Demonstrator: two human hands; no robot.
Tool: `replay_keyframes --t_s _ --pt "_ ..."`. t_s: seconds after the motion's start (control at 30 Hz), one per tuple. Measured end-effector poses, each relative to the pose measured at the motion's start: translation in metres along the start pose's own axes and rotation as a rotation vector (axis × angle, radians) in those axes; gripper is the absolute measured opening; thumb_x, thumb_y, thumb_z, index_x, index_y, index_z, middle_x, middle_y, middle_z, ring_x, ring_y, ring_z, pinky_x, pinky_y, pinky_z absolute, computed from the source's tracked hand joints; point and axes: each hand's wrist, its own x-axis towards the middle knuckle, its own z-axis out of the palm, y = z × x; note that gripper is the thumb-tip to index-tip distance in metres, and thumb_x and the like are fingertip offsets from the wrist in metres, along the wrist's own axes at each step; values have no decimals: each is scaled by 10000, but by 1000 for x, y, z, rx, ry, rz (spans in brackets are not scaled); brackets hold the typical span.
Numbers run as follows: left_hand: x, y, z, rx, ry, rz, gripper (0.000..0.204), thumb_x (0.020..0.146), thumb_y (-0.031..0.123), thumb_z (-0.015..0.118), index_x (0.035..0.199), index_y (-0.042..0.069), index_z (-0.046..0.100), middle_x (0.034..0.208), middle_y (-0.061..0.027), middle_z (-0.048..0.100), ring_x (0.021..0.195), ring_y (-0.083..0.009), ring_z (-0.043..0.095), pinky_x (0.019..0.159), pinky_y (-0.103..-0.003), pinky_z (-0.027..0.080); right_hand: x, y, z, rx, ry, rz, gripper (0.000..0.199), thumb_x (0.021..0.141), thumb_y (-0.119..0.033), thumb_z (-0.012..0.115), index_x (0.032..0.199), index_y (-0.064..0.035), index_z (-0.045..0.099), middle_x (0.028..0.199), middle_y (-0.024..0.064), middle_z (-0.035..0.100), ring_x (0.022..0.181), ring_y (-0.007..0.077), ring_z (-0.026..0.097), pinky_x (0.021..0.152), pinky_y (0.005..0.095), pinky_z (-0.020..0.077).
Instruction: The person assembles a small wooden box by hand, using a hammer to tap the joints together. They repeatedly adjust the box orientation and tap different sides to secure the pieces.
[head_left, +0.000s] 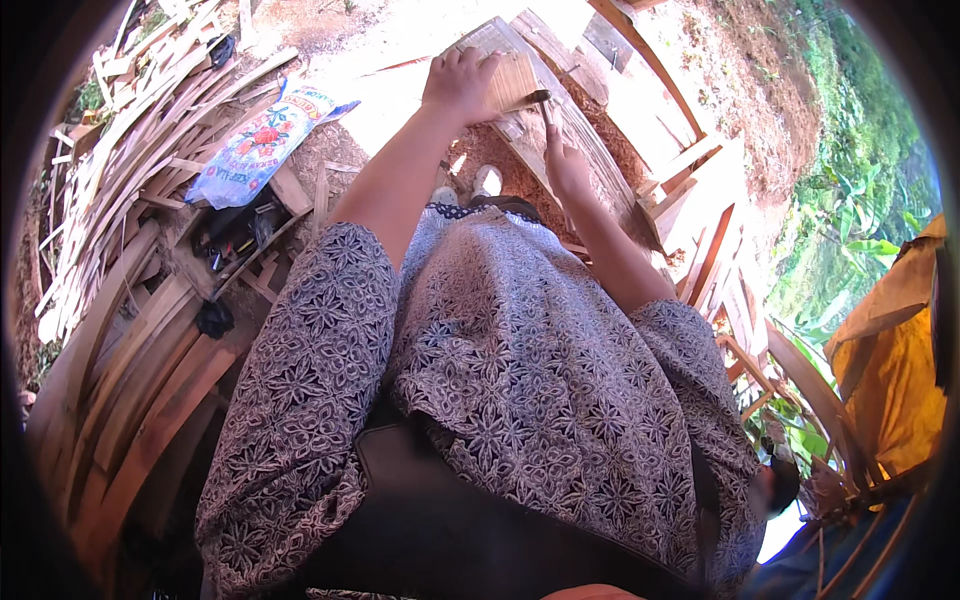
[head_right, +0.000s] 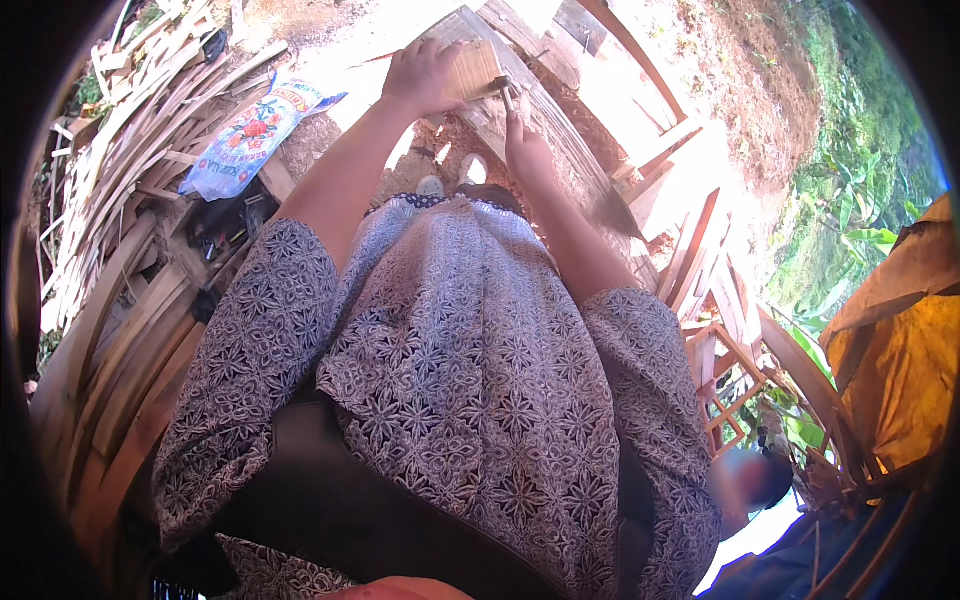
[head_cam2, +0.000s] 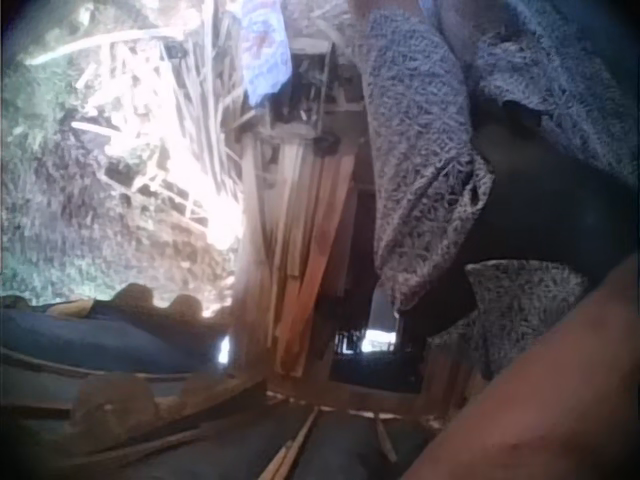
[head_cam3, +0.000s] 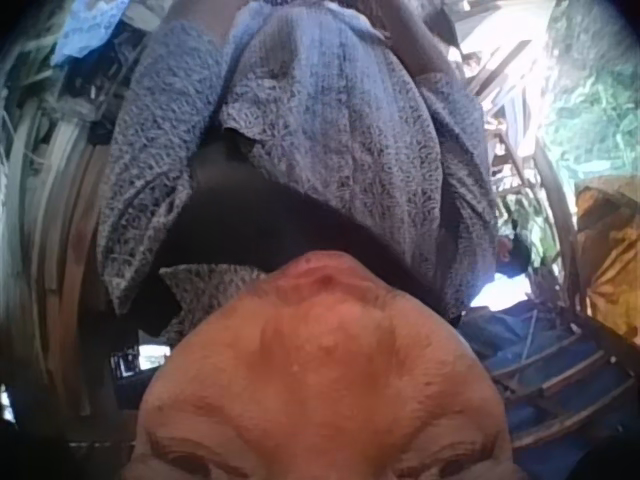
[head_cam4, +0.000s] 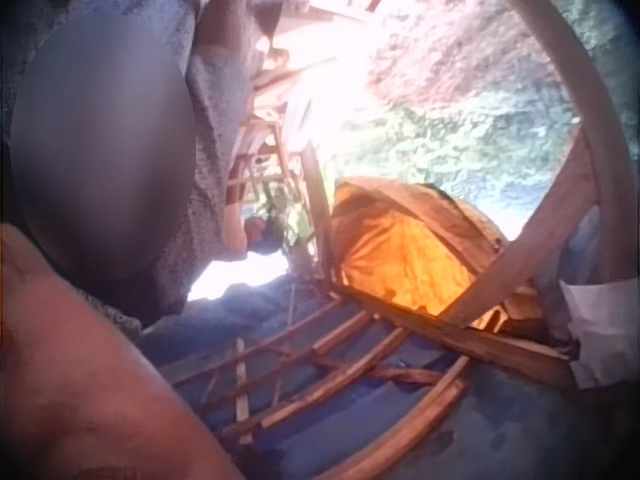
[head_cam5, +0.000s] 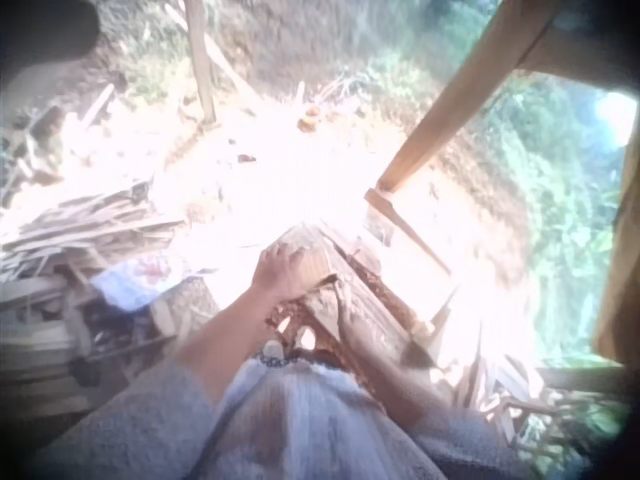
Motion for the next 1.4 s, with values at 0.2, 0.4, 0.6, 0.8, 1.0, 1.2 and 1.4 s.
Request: replay_keyframes --t_s 0.2,0.4,0.6,0.8,1.0,1.2,1.4 --pt "-8 -10 2 -3 -1 -20 1109 642 637 855 1550 224 369 1389 -80 502 1320 -284 472 1108 -459 396 -50 -45 -20 711 128 -518 644 1045 -639 363 676 -122 468 552 -34 383 466 82 384 440 253 286" --pt "-8 -20 5 -5 38 -18 1099 646 609 867 1544 210 375 1400 -68 505 1330 -275 470 1118 -452 393 -20 -35 -8 368 -116 -182 618 1056 -615 369 680 -135 468 576 -49 403 480 73 361 460 273 278" --pt "-6 -19 -6 -43 0 -19 1101 638 598 878 1540 203 386 1427 -61 501 1342 -278 471 1131 -449 391 -17 -18 7 71 23 -215 690 1049 -628 364 661 -71 483 590 -5 434 563 120 440 538 312 324" --pt "-15 -26 -9 -42 -44 -67 1088 646 569 888 1539 201 387 1466 -64 484 1359 -287 459 1142 -453 385 -58 -62 -23 613 -67 -393 650 1065 -613 341 678 -108 477 552 -38 407 456 88 368 458 263 284" --pt "-14 -22 0 -40 1 -57 1080 650 537 896 1538 201 381 1476 -67 479 1360 -288 457 1148 -447 381 -4 -16 4 -62 -124 -124 740 1029 -644 375 733 4 573 631 90 544 644 205 524 625 403 406" --pt "-16 -34 -7 -36 -5 -74 1085 639 558 895 1534 220 383 1488 -67 469 1364 -284 455 1159 -445 369 -22 -20 8 331 68 -513 662 1060 -596 379 660 -85 511 582 -13 444 534 102 408 520 322 327" --pt "-23 -41 -3 -65 -3 -82 1115 625 537 907 1550 235 363 1504 -59 461 1378 -281 443 1173 -449 360 -26 -31 -15 421 -208 -279 651 1047 -624 384 675 -107 522 591 -25 459 500 85 400 475 299 299"
